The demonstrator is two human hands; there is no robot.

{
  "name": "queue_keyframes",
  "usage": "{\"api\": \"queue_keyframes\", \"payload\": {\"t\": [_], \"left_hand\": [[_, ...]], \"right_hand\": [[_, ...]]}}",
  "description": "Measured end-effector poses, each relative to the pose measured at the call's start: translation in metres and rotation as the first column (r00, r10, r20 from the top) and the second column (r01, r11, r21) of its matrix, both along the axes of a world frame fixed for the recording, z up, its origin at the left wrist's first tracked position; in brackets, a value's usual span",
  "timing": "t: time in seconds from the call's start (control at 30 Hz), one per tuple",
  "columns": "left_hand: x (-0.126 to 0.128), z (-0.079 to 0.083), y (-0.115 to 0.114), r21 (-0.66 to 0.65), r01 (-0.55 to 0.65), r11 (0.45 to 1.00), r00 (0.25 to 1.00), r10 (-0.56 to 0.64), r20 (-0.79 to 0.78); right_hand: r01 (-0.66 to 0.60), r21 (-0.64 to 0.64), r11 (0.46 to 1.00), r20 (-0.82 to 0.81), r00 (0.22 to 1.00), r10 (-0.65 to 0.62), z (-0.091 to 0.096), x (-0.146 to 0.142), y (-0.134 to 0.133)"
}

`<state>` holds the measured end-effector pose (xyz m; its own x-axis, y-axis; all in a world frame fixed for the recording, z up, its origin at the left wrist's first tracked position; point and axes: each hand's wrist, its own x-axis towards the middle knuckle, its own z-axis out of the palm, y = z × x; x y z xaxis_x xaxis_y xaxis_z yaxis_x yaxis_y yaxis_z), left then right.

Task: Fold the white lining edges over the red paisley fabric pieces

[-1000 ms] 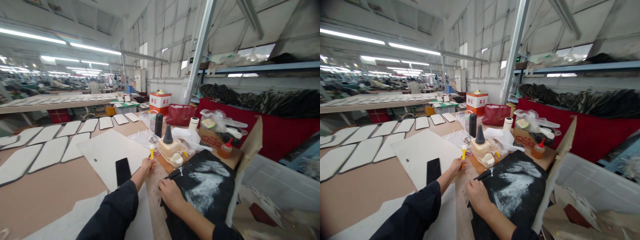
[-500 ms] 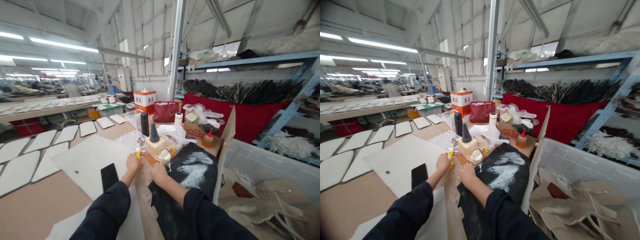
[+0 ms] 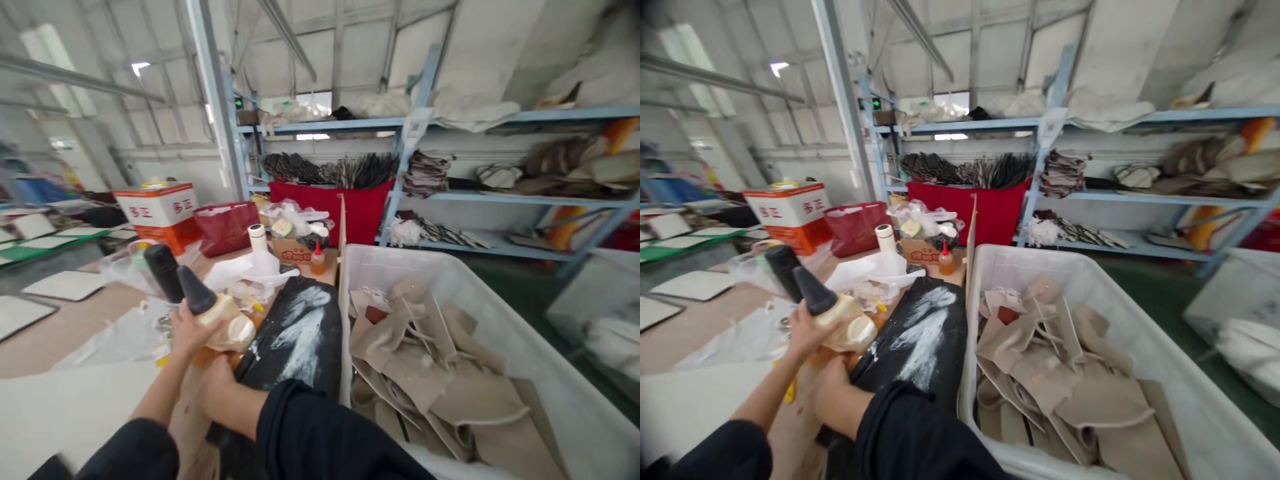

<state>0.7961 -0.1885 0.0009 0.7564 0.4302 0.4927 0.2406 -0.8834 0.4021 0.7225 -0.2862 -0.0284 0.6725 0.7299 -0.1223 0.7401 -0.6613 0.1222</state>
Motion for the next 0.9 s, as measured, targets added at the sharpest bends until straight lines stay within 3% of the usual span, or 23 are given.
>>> {"api": "queue_keyframes", "payload": {"t": [0.1, 0.2, 0.4, 0.6, 0.9], "left_hand": [[0.015, -0.006, 0.014, 0.001, 0.005, 1.0, 1.0, -0.005, 0.027], [0.018, -0.008, 0.019, 0.012, 0.025, 1.0, 0.999, -0.025, 0.035], [0.021, -0.009, 0.027, 0.023, 0.056, 0.998, 0.997, -0.057, 0.057], [0.006, -0.001, 0.02, 0.003, 0.162, 0.987, 0.987, -0.162, 0.026], [-0.001, -0.006, 0.023, -0.047, 0.167, 0.985, 0.985, -0.165, 0.043]], "right_hand": [[-0.006, -0.062, 0.998, 0.041, 0.999, 0.009, -0.005, 0.012, 0.008], [-0.049, -0.09, 0.995, 0.049, 0.997, 0.053, -0.002, 0.013, -0.001], [-0.203, 0.048, 0.978, 0.07, 0.977, 0.199, 0.005, 0.008, -0.035], [-0.109, 0.186, 0.976, 0.068, 0.993, 0.098, 0.014, -0.005, -0.063], [-0.163, 0.273, 0.948, 0.088, 0.986, 0.144, 0.012, -0.006, -0.098]]}}
